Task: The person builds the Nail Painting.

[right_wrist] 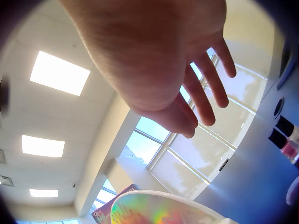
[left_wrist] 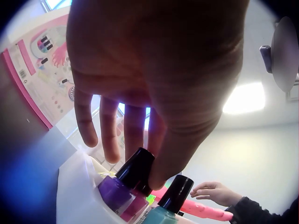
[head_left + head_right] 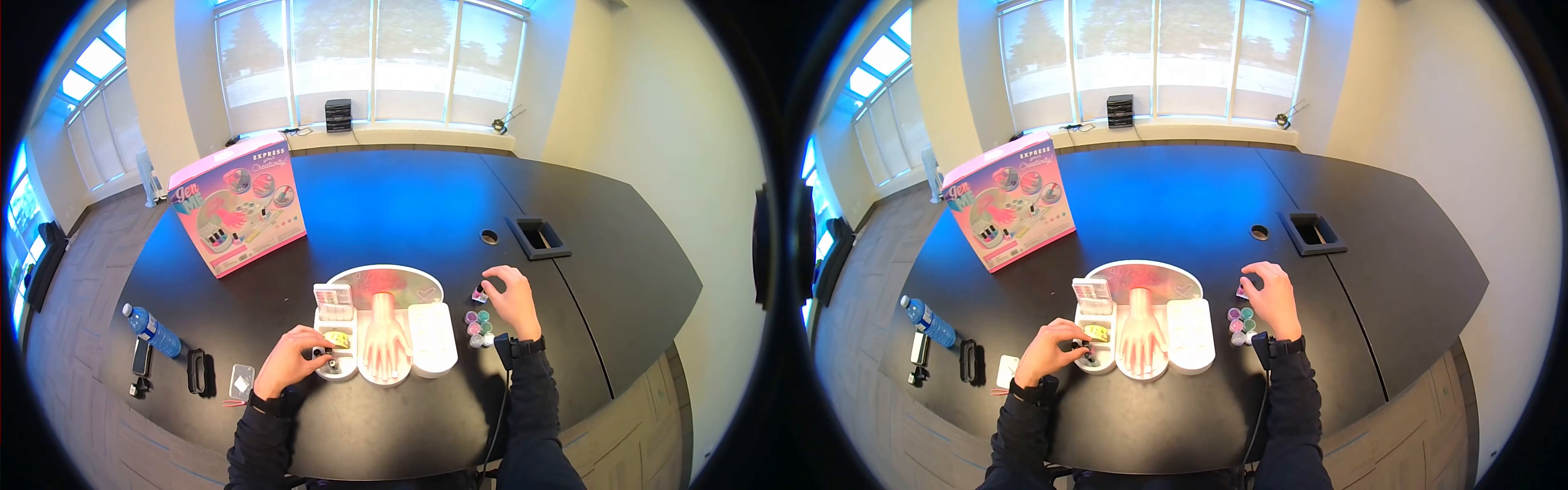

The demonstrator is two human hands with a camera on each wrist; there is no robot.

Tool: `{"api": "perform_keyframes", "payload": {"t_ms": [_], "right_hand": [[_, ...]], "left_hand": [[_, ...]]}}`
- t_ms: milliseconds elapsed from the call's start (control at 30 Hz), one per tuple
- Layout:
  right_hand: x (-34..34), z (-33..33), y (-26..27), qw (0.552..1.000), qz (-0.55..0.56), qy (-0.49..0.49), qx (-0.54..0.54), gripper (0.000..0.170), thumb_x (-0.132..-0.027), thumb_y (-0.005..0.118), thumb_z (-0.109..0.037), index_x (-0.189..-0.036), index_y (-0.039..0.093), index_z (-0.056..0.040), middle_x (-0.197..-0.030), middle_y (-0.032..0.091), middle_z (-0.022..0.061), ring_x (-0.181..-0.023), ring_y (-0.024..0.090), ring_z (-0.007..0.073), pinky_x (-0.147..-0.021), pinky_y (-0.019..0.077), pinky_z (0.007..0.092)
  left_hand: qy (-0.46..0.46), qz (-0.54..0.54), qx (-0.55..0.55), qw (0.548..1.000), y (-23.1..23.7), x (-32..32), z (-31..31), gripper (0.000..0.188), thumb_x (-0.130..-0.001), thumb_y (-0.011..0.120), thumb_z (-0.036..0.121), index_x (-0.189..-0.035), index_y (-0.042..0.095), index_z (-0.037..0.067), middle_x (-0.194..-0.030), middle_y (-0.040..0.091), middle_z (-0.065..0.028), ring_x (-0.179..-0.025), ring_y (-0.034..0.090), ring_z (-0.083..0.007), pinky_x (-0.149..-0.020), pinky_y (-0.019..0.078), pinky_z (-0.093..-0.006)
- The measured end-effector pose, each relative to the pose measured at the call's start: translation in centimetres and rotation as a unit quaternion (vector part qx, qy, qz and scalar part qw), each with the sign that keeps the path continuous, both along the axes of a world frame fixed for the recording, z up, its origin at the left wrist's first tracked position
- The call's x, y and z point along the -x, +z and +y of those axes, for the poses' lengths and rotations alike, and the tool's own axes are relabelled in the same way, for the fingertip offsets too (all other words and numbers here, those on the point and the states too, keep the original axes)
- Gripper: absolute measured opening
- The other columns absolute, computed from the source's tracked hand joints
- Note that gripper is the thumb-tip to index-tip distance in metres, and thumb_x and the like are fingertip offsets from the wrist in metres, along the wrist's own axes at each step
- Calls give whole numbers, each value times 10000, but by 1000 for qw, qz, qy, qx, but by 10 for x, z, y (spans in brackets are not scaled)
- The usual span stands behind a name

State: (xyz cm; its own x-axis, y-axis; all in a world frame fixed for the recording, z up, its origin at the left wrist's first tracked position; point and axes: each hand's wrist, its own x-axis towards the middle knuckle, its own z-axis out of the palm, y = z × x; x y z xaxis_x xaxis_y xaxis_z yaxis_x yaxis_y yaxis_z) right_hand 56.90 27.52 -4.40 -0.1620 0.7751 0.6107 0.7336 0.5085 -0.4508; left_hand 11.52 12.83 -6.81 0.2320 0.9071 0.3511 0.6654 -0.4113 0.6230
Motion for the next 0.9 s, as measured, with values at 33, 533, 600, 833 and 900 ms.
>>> {"api": "perform_keyframes", "payload": {"t_ms": [33,533,600,833,900], "right_hand": [[-3,4,-5,1000,-7,-14,5,164,-918,809,-124,-1070,806,-63,-1102,805,105,-1120,726,344,-983,576,455],[-16,24,-52,992,-96,-19,74,143,-915,794,-144,-1032,844,-80,-1209,798,97,-1262,677,329,-1179,456,527],[-13,23,-52,991,-107,-29,71,139,-921,791,-144,-1031,846,-79,-1211,798,92,-1271,672,329,-1209,432,551],[-15,27,-59,988,-127,-49,68,152,-957,762,-145,-1063,857,-92,-1218,797,69,-1322,647,331,-1305,317,625],[-15,26,-59,988,-132,-52,61,156,-961,759,-145,-1070,860,-97,-1220,797,63,-1332,643,334,-1309,302,635]], "left_hand": [[-1,0,-1,1000,0,0,0,260,-829,909,115,-1080,859,72,-1038,833,-84,-1094,733,-300,-994,584,-418],[0,16,10,1000,0,2,-2,269,-800,886,62,-1064,841,56,-1070,832,-72,-1119,737,-298,-1026,581,-421],[-10,18,3,1000,-1,3,-1,292,-793,887,69,-1081,838,61,-1083,829,-77,-1112,738,-304,-1033,577,-429],[-19,29,-10,999,5,4,-5,379,-798,864,71,-1173,807,63,-1155,804,-100,-1176,709,-323,-1077,555,-435],[-7,17,-14,1000,9,3,-8,383,-853,820,122,-1226,770,53,-1215,770,-142,-1222,675,-349,-1093,540,-447]]}}
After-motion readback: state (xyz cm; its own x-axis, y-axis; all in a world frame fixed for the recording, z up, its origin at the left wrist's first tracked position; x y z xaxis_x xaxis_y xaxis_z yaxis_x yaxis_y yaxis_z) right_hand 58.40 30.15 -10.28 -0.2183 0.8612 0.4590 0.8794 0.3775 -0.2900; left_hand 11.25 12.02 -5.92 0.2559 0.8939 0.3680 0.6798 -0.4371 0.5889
